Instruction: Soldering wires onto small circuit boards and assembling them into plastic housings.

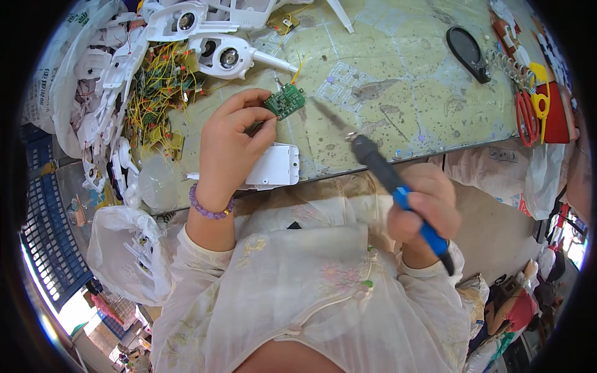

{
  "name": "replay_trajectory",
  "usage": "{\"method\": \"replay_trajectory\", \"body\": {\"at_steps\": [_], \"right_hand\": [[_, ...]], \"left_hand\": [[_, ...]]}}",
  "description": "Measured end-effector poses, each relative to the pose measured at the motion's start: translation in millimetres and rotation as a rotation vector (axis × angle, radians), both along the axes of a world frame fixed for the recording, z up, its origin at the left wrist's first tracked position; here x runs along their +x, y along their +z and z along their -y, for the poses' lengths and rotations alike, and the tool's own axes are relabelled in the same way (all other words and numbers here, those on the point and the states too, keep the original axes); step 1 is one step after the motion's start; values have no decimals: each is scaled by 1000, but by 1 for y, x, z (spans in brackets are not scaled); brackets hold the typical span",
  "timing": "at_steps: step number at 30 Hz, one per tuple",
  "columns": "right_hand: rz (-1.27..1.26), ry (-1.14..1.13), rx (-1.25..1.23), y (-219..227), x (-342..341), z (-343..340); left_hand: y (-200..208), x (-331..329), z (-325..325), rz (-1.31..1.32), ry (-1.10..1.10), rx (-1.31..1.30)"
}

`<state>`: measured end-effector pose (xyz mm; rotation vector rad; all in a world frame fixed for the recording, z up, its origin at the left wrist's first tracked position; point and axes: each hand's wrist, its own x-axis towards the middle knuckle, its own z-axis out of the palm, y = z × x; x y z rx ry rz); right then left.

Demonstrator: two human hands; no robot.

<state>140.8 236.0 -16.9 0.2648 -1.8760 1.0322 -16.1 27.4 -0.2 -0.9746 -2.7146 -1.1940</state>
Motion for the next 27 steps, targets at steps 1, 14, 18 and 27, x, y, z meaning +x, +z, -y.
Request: {"method": "replay_trajectory", "body": {"at_steps": [1, 14, 18, 27], "right_hand": [[-46, -90, -26, 5, 1, -2], [-272, -908, -379, 104, 17, -135], [-363, -857, -385, 116, 20, -153], [228, -821, -313, 77, -25, -179]], "left_hand": [[2, 0, 1, 0, 1, -2], [6, 4, 5, 59, 1, 10], [5, 4, 5, 52, 3, 20], [9, 5, 5, 72, -28, 42]]}}
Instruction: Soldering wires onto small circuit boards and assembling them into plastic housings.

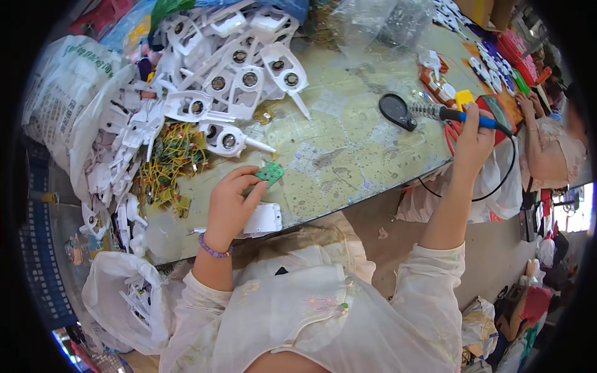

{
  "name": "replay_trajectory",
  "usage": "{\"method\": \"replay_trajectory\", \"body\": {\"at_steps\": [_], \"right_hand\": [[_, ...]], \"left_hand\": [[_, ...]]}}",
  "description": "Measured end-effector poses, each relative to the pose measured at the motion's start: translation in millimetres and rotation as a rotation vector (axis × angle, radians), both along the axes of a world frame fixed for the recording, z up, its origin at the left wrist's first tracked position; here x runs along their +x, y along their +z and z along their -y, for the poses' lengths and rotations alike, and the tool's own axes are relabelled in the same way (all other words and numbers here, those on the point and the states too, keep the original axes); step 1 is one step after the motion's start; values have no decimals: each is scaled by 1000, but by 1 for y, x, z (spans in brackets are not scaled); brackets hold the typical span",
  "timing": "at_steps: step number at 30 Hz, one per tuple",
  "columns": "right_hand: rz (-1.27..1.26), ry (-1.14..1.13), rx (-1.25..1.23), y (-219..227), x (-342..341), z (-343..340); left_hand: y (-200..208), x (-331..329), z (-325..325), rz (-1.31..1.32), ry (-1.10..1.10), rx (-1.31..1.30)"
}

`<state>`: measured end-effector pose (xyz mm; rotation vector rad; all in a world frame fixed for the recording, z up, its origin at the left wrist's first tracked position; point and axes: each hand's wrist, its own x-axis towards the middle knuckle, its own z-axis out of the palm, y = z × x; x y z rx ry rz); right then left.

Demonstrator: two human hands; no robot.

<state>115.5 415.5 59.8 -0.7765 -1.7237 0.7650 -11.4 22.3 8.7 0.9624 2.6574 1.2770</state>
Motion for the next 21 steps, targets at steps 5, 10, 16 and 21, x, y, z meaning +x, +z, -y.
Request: {"method": "replay_trajectory", "body": {"at_steps": [5, 10, 16, 21], "right_hand": [[-27, 28, 23, -24, -18, 14], [-396, -16, -265, -58, -17, 71], [321, 833, -315, -56, -54, 171], [439, 892, -94, -34, -101, 188]], "left_hand": [[7, 0, -1, -60, 6, -15], [14, 3, -19, -264, -16, -151], [7, 0, -22, -235, -17, -355], [24, 9, -8, -185, 59, -154]]}}
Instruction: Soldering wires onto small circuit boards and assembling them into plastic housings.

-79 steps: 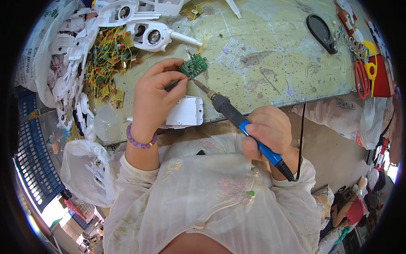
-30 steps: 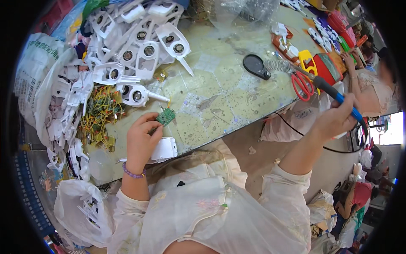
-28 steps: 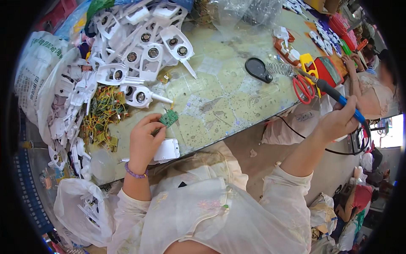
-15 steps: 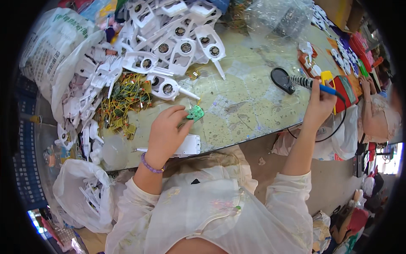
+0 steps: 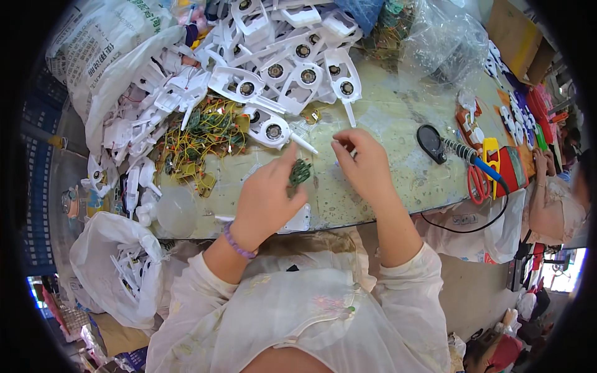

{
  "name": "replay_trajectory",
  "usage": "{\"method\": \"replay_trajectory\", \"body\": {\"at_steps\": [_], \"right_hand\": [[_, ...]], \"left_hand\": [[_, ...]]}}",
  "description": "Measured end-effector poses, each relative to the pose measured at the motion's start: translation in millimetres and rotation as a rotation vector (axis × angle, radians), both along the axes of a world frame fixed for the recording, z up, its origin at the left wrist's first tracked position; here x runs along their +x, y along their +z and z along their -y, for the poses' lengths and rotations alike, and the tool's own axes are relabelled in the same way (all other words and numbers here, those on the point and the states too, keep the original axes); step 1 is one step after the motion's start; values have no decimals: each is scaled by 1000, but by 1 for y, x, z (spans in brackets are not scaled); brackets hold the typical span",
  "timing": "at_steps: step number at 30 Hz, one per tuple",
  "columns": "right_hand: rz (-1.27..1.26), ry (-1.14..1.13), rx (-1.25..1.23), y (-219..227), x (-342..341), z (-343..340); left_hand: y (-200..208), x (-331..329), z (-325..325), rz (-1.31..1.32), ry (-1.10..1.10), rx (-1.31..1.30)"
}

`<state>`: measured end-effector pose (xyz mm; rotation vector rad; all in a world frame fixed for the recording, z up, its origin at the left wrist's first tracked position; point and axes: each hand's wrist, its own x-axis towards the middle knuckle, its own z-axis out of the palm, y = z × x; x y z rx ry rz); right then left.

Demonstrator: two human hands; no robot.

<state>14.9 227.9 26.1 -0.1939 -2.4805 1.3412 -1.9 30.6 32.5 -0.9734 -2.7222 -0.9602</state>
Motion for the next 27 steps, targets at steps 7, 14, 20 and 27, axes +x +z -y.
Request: {"method": "replay_trajectory", "body": {"at_steps": [7, 14, 20, 27], "right_hand": [[52, 15, 673, 16, -51, -10], [165, -137, 455, 3, -62, -56], [123, 77, 228, 53, -14, -70], [-6, 247, 945, 32, -2, -32]], "left_hand": [[-17, 2, 65, 281, 79, 563], [-26, 6, 64, 432, 130, 787], [-19, 11, 65, 619, 65, 1019], [-24, 14, 63, 592, 5, 1034]]}}
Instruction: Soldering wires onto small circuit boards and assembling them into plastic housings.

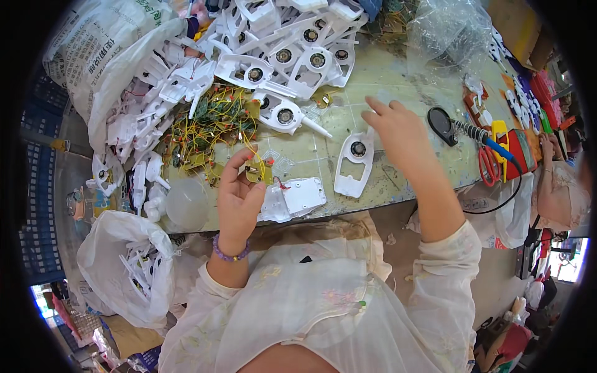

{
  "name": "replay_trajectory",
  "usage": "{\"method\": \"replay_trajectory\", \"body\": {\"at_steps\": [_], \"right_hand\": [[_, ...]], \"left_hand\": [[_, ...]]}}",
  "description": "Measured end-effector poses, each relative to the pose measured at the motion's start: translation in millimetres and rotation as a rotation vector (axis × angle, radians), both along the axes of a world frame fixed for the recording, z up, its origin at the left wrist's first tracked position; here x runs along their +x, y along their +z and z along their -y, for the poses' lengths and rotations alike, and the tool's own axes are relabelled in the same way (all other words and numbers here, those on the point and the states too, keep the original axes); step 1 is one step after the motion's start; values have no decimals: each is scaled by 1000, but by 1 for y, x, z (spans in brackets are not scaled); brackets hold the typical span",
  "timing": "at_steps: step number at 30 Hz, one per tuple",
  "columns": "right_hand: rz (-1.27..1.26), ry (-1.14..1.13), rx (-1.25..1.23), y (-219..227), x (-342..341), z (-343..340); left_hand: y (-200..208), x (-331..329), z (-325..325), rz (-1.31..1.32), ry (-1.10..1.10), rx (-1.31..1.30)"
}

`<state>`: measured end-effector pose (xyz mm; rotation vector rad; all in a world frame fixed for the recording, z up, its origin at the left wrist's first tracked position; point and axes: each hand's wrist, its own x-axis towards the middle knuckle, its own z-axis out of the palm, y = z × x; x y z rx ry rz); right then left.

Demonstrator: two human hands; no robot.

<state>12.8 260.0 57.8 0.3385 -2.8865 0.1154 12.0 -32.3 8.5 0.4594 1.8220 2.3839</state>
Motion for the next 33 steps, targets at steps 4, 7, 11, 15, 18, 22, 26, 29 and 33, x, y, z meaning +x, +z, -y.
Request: {"method": "replay_trajectory", "body": {"at_steps": [4, 7, 11, 15, 18, 22, 26, 29, 33], "right_hand": [[-132, 137, -308, 3, 22, 57], [366, 114, -1011, 3, 10, 78], [771, 77, -1670, 3, -21, 84], [839, 144, -1700, 5, -24, 79], [624, 222, -1638, 6, -18, 82], [396, 298, -1660, 11, -8, 97], [389, 261, -1718, 6, -4, 106], [211, 190, -1593, 2, 2, 109], [89, 136, -1333, -6, 20, 112]], "left_hand": [[10, 4, -4, -38, -123, -32], [10, 5, -7, -101, -250, -127], [18, 4, -8, -91, -334, -188], [17, 1, -5, -29, -384, -125], [9, -10, 2, -32, -281, -80], [26, -22, 5, -247, -71, -272], [36, -23, -12, -523, 17, -536], [39, -15, -18, -353, 35, -461], [31, -15, -18, -345, 23, -462]]}}
